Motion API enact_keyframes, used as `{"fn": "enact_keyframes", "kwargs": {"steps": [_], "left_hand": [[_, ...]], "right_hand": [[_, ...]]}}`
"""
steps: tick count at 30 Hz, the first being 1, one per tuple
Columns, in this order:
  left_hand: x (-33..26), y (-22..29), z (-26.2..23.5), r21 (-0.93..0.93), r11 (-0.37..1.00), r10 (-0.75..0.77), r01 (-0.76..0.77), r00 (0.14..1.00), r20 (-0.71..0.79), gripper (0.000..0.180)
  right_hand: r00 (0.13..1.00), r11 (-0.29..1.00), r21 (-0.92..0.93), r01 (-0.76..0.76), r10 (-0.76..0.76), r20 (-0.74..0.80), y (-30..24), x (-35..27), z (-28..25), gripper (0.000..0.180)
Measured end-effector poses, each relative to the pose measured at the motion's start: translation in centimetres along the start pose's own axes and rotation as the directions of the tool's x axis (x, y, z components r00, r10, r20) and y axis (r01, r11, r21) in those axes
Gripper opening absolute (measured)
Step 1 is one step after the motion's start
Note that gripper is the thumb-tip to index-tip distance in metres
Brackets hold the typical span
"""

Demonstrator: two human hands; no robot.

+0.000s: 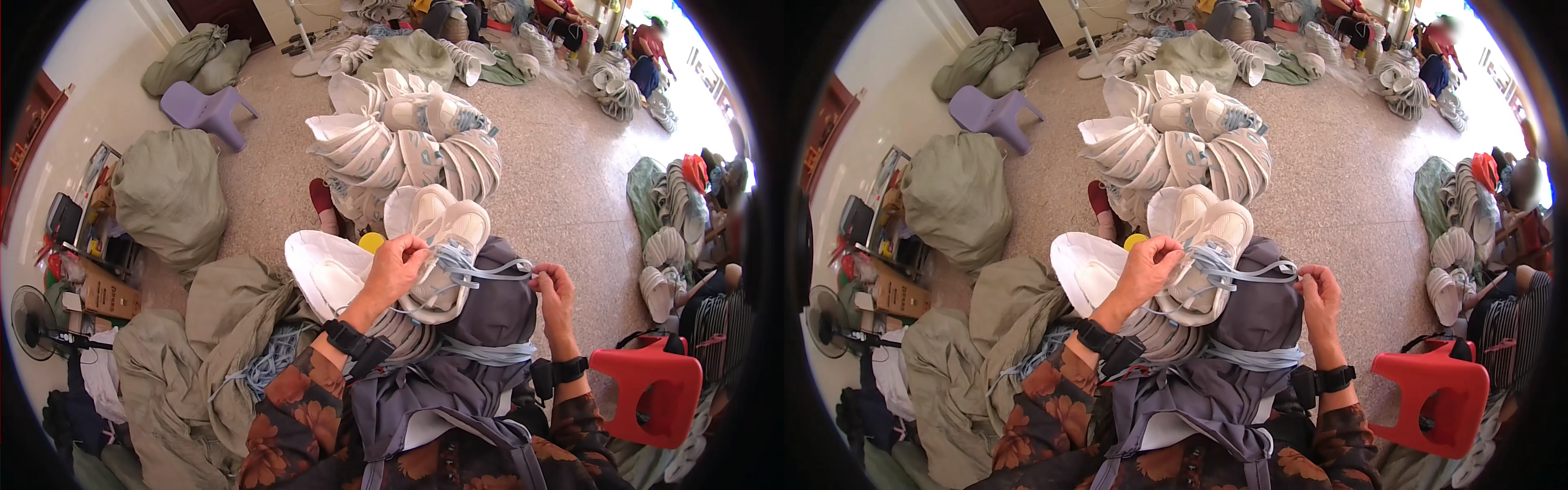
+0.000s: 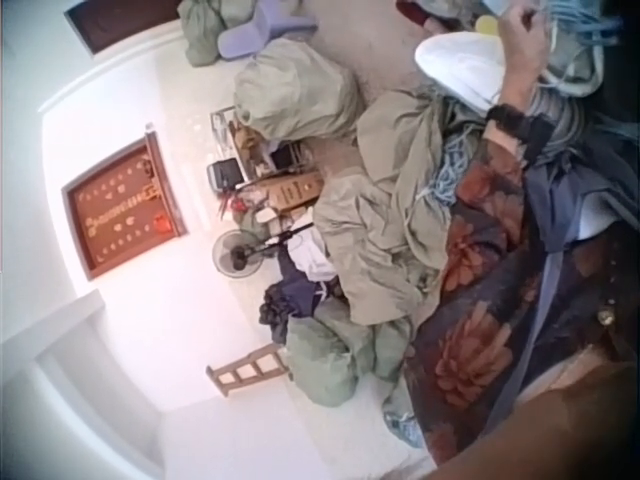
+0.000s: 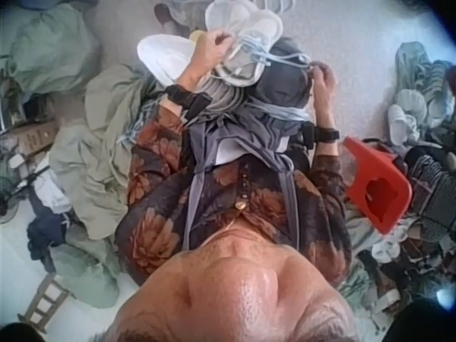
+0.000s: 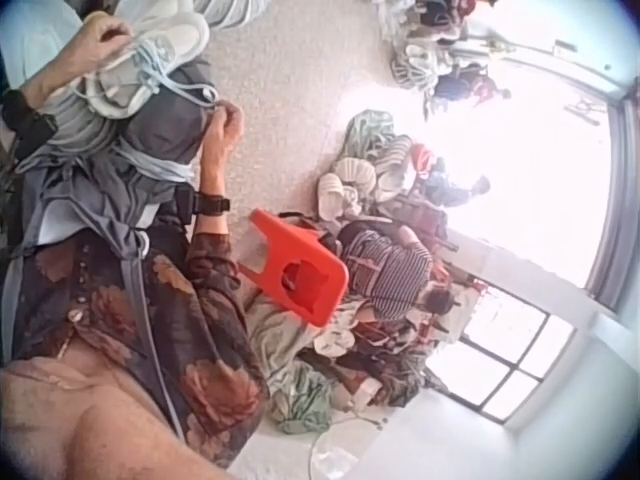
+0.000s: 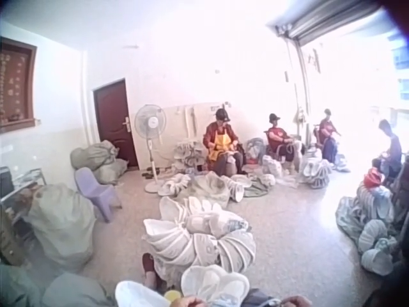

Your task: Insert laces into shoe eyelets and tie them on a production line.

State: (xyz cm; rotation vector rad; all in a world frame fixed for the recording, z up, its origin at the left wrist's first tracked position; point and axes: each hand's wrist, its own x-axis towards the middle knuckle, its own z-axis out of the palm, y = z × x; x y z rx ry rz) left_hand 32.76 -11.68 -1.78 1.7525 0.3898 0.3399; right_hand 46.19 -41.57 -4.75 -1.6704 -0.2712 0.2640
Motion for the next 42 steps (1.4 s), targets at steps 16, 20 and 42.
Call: {"fn": "enact_keyframes", "kwargs": {"steps": [16, 20, 42], "left_hand": [[-0.8, 0.6, 0.2, 0.317, 0.933, 0.203, -0.169, 0.976, -0.077, 0.010], [-0.9, 0.6, 0.1, 0.360, 0.917, 0.212, -0.171, 0.974, -0.079, 0.010], [-3.1, 0.2, 1.4, 0.462, 0.846, 0.357, -0.265, 0.926, -0.123, 0.010]], "right_hand": [[0.933, 0.994, 0.021, 0.108, -0.109, 0.344, -4.3, -2.8, 6.5, 0.010], [0.870, 0.906, -0.165, 0.390, -0.303, 0.390, -6.6, -3.4, 9.1, 0.008], [0.755, 0.455, -0.616, 0.643, -0.241, 0.610, -5.3, -0.6, 15.6, 0.017]]}}
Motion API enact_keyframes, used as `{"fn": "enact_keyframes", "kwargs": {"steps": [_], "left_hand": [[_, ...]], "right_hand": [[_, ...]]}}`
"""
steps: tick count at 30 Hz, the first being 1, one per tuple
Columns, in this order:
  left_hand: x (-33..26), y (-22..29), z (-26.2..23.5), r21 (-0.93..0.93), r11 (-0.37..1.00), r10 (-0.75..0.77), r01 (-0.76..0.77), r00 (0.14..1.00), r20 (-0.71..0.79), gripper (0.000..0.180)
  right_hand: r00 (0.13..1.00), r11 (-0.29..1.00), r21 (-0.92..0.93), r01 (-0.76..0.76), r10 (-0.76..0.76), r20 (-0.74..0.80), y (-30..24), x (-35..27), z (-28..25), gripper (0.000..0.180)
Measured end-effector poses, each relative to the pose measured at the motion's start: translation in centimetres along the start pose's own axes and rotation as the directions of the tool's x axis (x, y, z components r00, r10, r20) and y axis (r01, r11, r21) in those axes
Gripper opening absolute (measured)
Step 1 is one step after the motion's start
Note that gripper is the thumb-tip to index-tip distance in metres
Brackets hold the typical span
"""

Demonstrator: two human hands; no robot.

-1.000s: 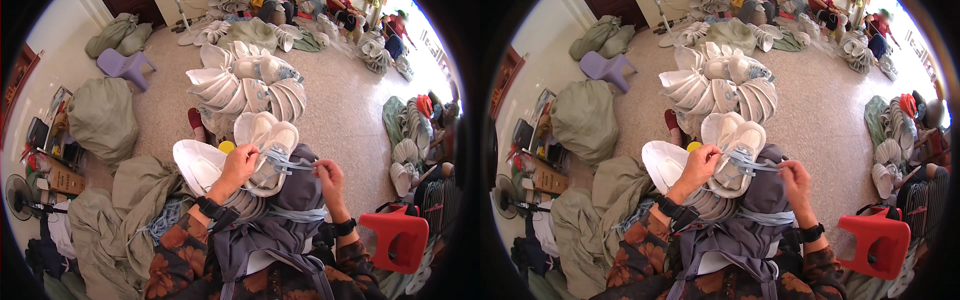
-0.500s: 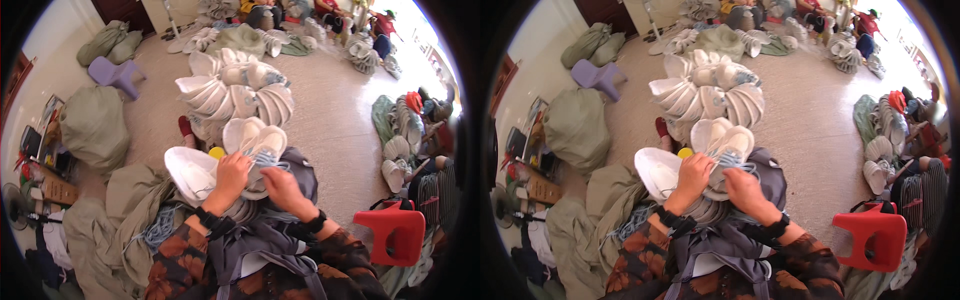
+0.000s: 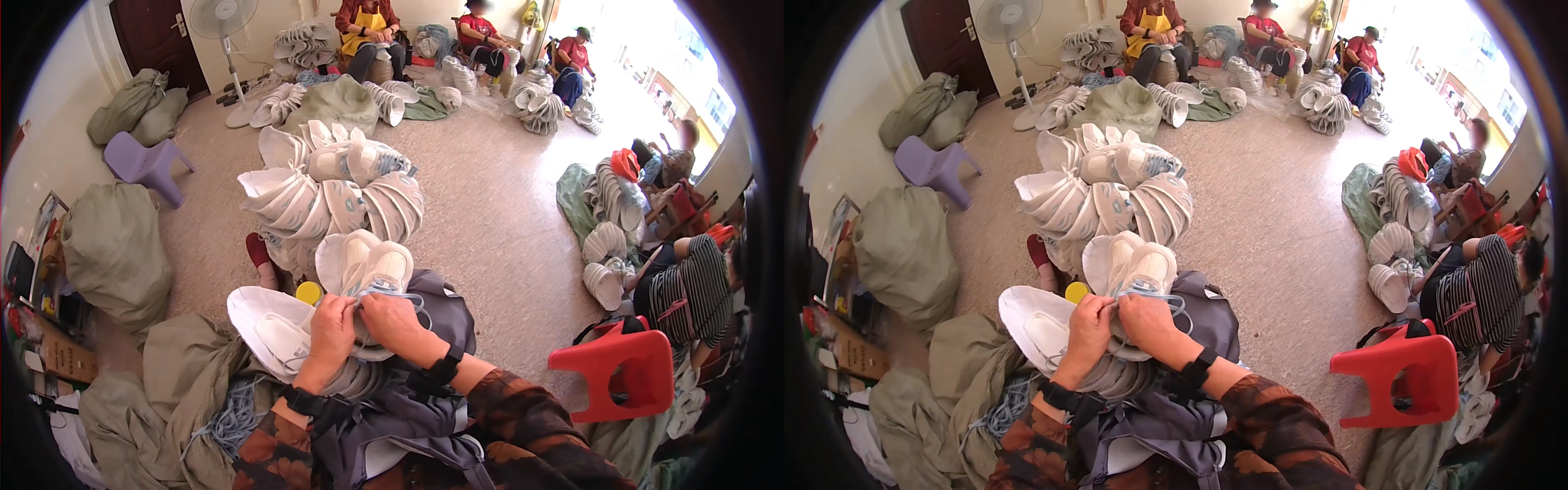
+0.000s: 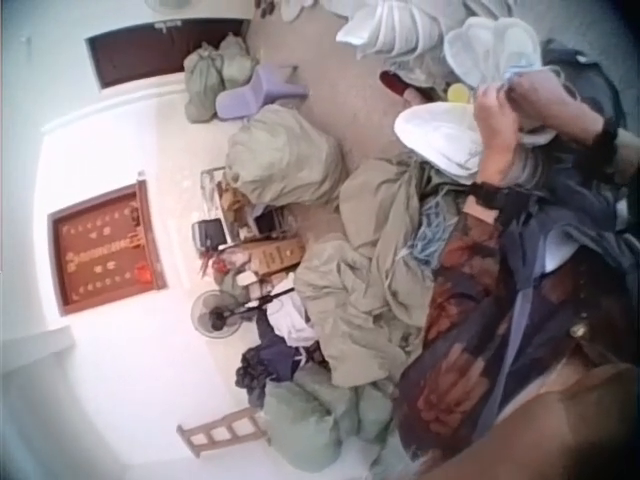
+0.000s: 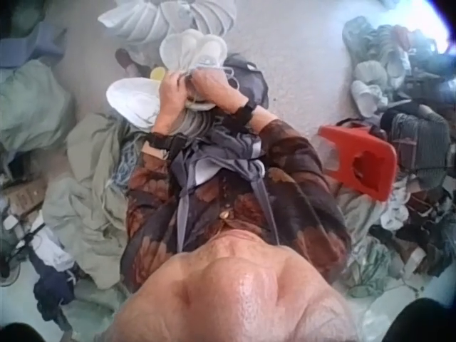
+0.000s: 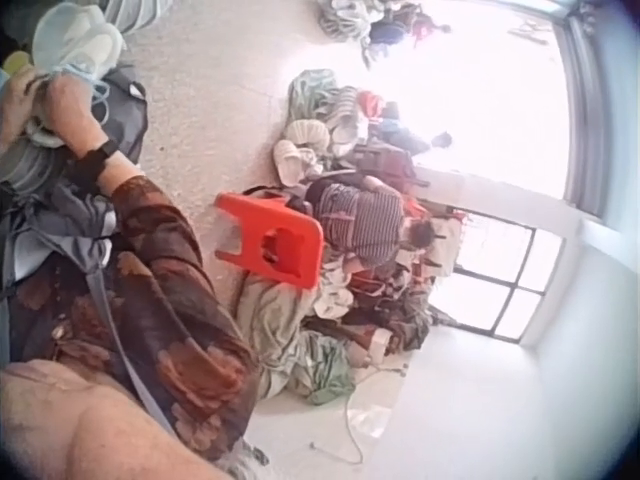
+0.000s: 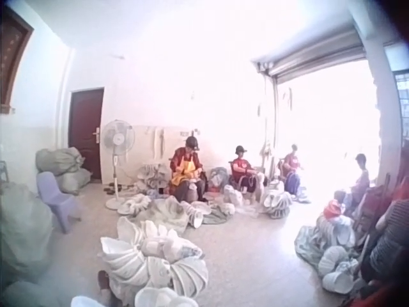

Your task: Insert laces into shoe eyelets and tie them on a production line.

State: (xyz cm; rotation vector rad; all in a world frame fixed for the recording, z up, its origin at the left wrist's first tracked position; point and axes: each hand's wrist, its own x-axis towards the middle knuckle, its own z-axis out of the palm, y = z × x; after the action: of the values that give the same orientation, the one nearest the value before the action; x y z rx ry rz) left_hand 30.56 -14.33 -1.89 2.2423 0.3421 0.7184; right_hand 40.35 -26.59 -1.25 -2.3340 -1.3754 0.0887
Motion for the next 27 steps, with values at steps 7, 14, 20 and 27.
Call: {"fn": "enact_keyframes", "kwargs": {"steps": [7, 14, 20, 27], "left_hand": [[-0.3, -0.7, -0.1, -0.080, 0.993, -0.090, 0.086, 0.995, -0.047, 0.007], [-0.2, -0.3, -0.1, -0.108, 0.990, -0.098, 0.095, 0.995, -0.027, 0.009], [-0.4, -0.2, -0.2, -0.079, 0.993, -0.090, 0.089, 0.996, 0.002, 0.013], [1.1, 0.8, -0.9, -0.088, 0.983, -0.150, 0.160, 0.982, 0.111, 0.023]], "right_hand": [[0.998, 0.981, 0.187, 0.059, -0.052, -0.042, 0.6, -2.9, -2.6, 0.012], [0.910, 0.910, 0.009, -0.414, 0.414, -0.036, 14.0, -15.1, -8.6, 0.011], [0.736, 0.702, -0.262, -0.662, 0.675, -0.050, 20.9, -23.7, -7.7, 0.017], [0.941, 0.954, 0.093, -0.284, 0.296, -0.163, 12.8, -14.4, -5.9, 0.013]]}}
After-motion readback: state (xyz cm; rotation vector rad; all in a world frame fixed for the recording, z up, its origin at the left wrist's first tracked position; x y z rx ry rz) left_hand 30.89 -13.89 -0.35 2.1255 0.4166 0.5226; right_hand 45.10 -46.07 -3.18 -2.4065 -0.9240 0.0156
